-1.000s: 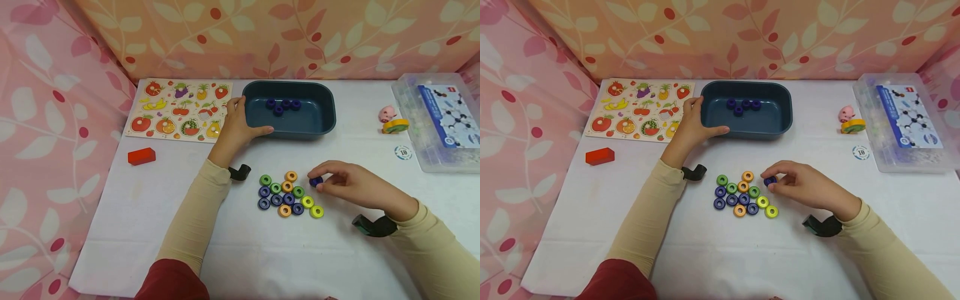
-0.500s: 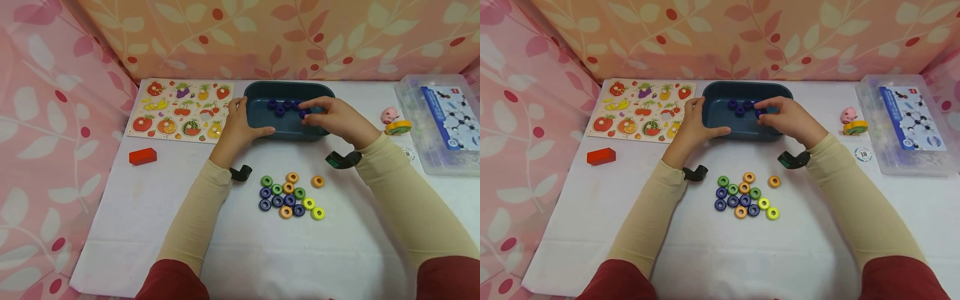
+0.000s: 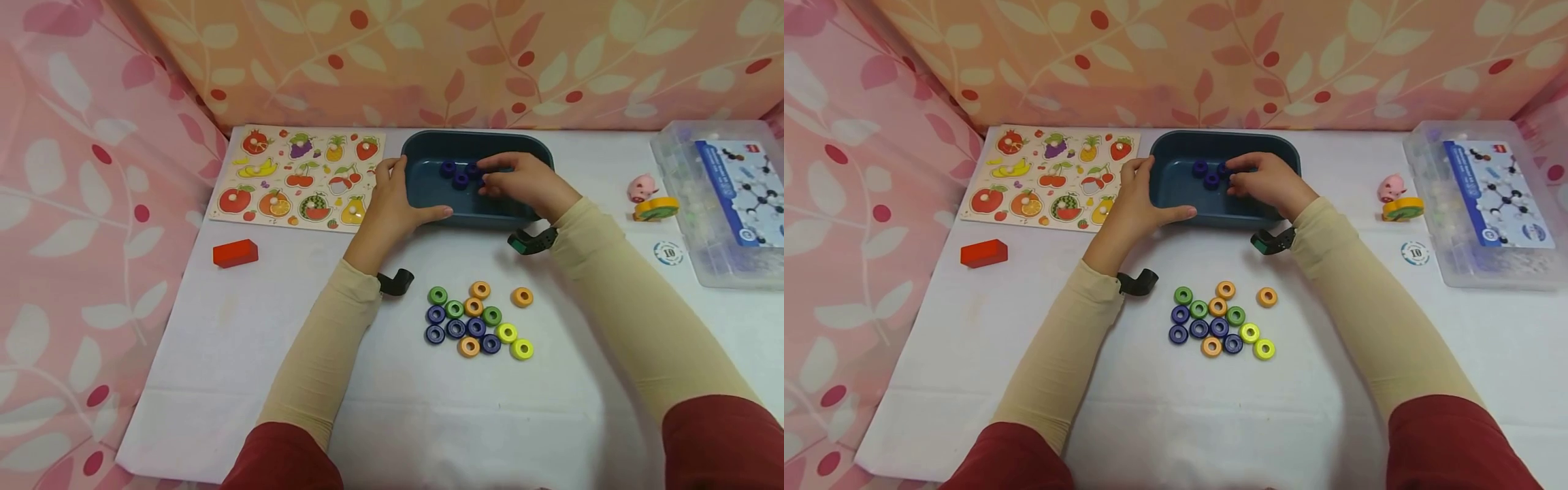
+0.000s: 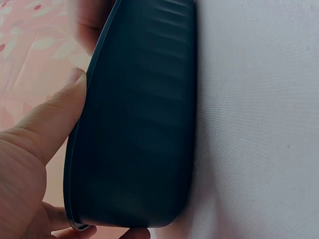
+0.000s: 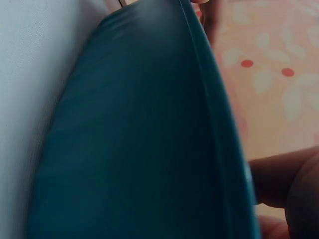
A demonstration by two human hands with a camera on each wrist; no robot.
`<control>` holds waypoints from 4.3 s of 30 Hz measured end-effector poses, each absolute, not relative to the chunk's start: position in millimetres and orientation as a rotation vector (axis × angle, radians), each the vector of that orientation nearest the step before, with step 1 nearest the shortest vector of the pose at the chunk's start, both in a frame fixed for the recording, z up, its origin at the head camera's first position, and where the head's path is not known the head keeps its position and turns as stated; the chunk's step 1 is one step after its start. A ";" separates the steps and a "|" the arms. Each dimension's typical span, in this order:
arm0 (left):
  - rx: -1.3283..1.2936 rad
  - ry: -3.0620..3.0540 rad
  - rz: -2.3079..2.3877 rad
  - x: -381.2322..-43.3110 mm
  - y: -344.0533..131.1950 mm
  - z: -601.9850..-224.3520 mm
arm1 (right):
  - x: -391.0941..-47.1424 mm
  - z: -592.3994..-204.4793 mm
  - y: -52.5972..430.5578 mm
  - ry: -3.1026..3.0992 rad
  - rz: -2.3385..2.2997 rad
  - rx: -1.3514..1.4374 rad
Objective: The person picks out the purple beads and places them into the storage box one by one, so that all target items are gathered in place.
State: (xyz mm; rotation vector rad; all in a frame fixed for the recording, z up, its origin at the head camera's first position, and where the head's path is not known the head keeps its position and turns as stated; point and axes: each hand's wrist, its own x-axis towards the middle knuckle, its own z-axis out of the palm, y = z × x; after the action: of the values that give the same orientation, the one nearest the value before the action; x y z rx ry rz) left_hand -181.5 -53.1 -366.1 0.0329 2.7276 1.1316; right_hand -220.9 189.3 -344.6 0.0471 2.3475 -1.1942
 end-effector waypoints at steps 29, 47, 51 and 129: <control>0.073 2.753 1.131 -183.2 -55.5 -366.5 | -84.8 -347.9 130.5 2.217 -0.978 -0.648; 0.063 2.731 1.142 -181.7 -54.2 -366.5 | -67.7 -356.3 123.1 2.426 -0.717 -0.903; 0.058 2.732 1.139 -181.7 -53.8 -366.6 | -69.1 -360.0 126.5 2.419 -0.727 -0.957; 0.053 2.720 1.132 -181.8 -50.7 -365.7 | -201.1 -334.9 168.6 2.597 -1.166 -0.230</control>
State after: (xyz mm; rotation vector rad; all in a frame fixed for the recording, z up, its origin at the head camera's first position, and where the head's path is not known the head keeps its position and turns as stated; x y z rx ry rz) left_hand -181.8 -50.7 -365.7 0.0533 2.7203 1.1323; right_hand -201.1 168.6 -334.9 -0.2297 2.5972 -1.1664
